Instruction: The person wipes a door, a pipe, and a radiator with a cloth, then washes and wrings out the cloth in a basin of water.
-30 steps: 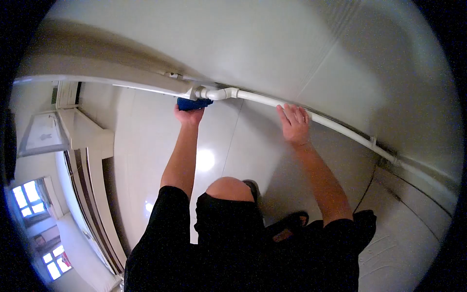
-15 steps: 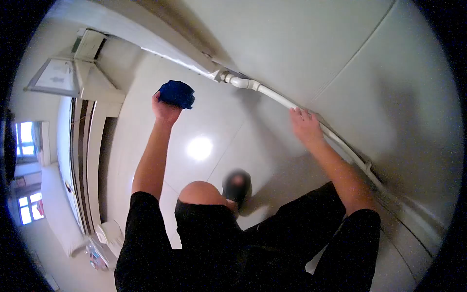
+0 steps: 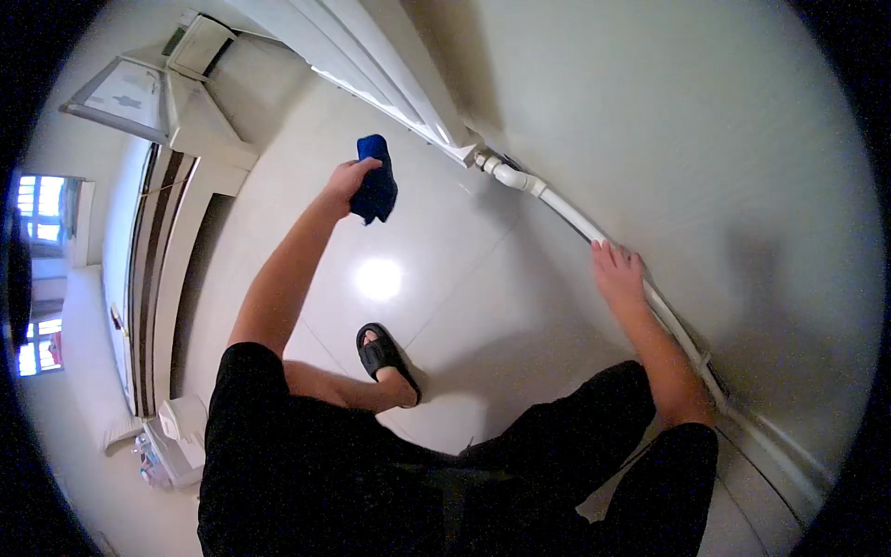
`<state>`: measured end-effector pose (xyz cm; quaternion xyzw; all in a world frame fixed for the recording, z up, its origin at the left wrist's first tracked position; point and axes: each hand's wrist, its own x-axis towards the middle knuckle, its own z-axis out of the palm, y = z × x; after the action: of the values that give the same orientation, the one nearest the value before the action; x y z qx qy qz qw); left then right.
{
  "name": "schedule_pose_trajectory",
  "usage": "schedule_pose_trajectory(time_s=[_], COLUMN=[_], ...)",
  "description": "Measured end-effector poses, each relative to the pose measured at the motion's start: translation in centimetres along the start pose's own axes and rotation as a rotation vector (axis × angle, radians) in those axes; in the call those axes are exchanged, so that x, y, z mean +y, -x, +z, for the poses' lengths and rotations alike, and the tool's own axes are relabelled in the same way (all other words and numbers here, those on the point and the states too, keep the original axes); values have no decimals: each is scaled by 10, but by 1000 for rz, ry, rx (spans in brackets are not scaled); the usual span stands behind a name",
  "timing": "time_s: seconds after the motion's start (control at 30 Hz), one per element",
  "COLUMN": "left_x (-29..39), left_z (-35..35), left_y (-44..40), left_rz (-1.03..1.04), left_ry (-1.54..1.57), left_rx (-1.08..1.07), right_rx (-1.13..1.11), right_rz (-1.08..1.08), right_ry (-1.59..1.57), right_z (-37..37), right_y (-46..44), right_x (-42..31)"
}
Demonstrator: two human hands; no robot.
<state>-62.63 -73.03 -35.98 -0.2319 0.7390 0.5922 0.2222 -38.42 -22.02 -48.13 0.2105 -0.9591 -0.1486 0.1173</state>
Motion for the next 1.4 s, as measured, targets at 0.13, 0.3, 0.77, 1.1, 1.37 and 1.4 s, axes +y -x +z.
schedule_pose_trajectory(time_s=[0.13,0.3,0.77,1.1,1.37,1.4], left_x=[-44,-82,-109,-108,-82,-80], left_z=[17,38,87,85,77,79], left_y=[-58,-109,-157,-167,-170,-172], left_rz=[-35,-64,-244,-346,-283,-305], left_ry=[196,561,1154,1217,1267,1300], left_rx=[31,61,-335,-457,-500,-577], right_rx=[-188,-177,-271,-530,-533,-487], right_rz=[14,5,507,554,516,483], right_ry=[57,96,-405,-474,-462,-453], right_z=[-7,-28,-72,-91,-67,-64], right_y=[-5,-12,-334,-356,-345,-343], right_x=[0,-1,-104,-93,-86,-83])
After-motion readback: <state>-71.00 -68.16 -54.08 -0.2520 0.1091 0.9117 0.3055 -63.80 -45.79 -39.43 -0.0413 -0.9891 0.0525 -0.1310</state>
